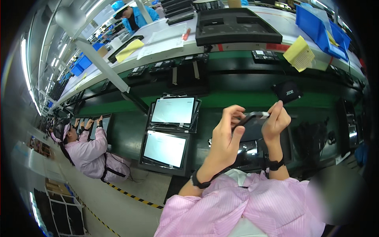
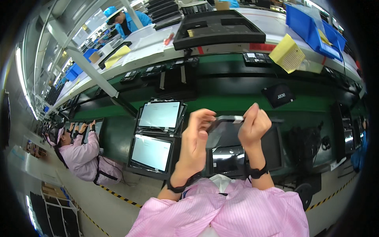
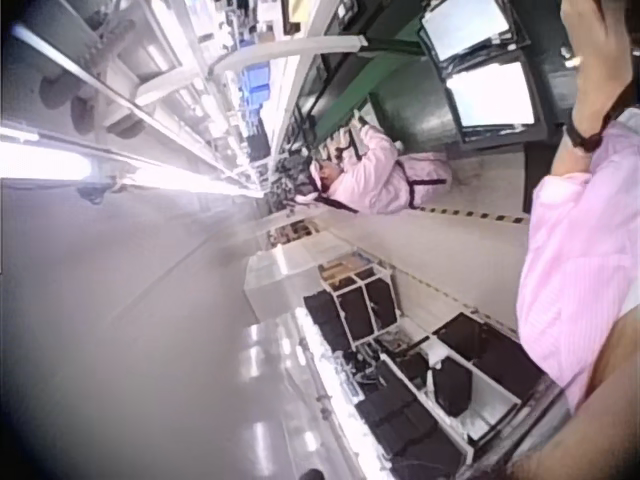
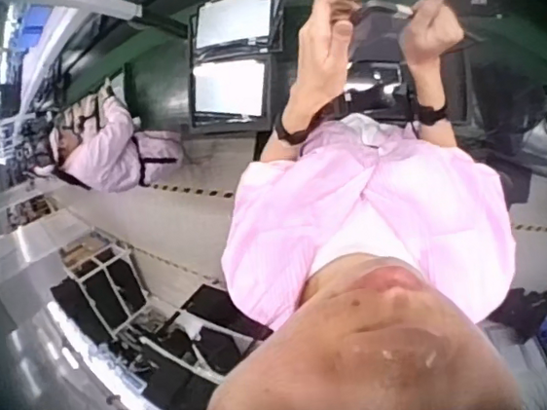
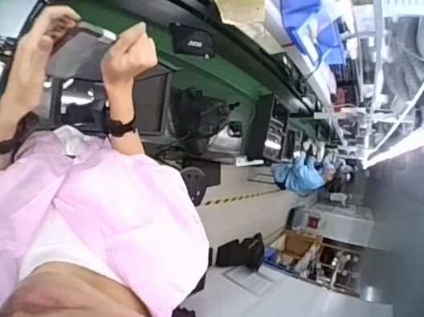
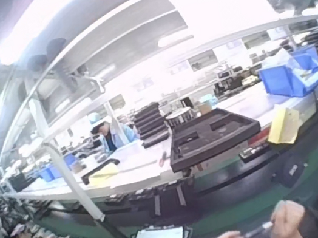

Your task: Applying protective film to tablet screens on an electronics assembly line.

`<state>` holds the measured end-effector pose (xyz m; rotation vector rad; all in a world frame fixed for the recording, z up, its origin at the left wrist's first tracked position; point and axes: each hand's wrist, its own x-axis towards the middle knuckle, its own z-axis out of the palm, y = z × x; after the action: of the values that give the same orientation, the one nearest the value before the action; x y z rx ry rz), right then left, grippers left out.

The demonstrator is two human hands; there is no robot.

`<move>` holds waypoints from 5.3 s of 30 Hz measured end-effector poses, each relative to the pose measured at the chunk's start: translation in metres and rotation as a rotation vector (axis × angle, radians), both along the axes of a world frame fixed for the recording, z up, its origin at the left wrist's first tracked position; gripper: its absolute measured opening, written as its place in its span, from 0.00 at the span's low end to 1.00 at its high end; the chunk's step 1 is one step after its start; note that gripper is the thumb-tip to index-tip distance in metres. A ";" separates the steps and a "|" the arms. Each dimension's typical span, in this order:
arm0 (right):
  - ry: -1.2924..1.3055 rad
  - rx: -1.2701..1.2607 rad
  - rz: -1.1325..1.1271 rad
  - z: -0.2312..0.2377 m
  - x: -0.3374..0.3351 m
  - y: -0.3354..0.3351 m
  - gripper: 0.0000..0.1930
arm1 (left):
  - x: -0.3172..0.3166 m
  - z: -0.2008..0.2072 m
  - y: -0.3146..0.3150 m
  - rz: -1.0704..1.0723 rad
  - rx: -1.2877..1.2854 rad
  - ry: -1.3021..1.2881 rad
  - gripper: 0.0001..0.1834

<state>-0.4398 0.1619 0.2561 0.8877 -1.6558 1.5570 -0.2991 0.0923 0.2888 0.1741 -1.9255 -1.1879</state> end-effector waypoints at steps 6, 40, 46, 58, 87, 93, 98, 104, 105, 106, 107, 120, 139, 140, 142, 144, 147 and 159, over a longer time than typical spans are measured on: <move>0.105 0.429 0.454 0.022 0.055 0.007 0.06 | -0.028 -0.070 -0.059 0.683 0.095 0.455 0.35; -0.134 1.358 -0.176 -0.191 -0.329 -0.027 0.25 | 0.158 -0.082 -0.058 0.669 -0.096 0.711 0.42; 0.573 0.840 0.611 -0.090 -0.187 -0.048 0.26 | 0.178 -0.080 -0.055 0.707 0.059 0.910 0.43; 1.422 0.823 1.117 -0.121 -0.034 -0.280 0.28 | 0.289 -0.145 -0.018 0.277 0.135 0.898 0.47; 0.238 0.445 1.194 0.057 0.037 -0.004 0.08 | 0.143 -0.068 -0.129 0.804 0.317 0.959 0.31; -0.715 0.285 1.163 0.020 0.031 0.006 0.06 | 0.088 -0.052 -0.133 0.171 0.469 0.881 0.31; -0.817 0.141 0.903 -0.009 0.029 -0.008 0.07 | 0.028 -0.027 -0.109 0.312 0.430 0.780 0.28; -0.729 0.140 0.635 -0.042 0.023 -0.012 0.07 | -0.004 -0.012 -0.077 0.240 0.532 0.637 0.30; -0.695 0.154 0.623 -0.045 0.023 -0.012 0.07 | -0.003 -0.012 -0.074 0.217 0.516 0.599 0.31; -0.696 0.155 0.620 -0.047 0.023 -0.012 0.07 | -0.002 -0.011 -0.070 0.205 0.520 0.589 0.31; -0.633 0.154 0.595 -0.050 0.022 -0.013 0.07 | -0.002 -0.010 -0.067 0.192 0.526 0.578 0.31; -0.103 0.235 0.642 0.071 0.030 -0.037 0.06 | -0.018 -0.028 -0.174 -1.095 -0.086 1.088 0.25; 0.395 0.443 1.145 0.047 0.052 0.055 0.24 | 0.046 -0.042 -0.184 -0.838 0.148 0.805 0.30; 0.404 0.535 1.185 0.039 0.038 0.047 0.23 | 0.049 -0.043 -0.183 -0.807 0.165 0.774 0.30; 0.270 0.635 1.195 0.017 0.015 0.045 0.18 | 0.041 -0.054 -0.202 -0.924 0.072 0.720 0.20; 0.167 0.490 1.107 0.007 0.017 0.048 0.12 | 0.054 -0.062 -0.222 -0.993 -0.076 0.705 0.11; 0.068 0.356 0.913 -0.011 0.032 0.076 0.14 | 0.058 -0.091 -0.227 -0.874 0.026 0.887 0.22; -0.721 -0.265 1.270 -0.005 0.077 0.027 0.14 | 0.036 -0.146 -0.130 0.283 0.523 0.808 0.11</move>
<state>-0.3628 0.1885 0.2509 1.4535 -1.1880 3.1537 -0.2630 -0.0373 0.1427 0.1933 -0.8470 -1.2808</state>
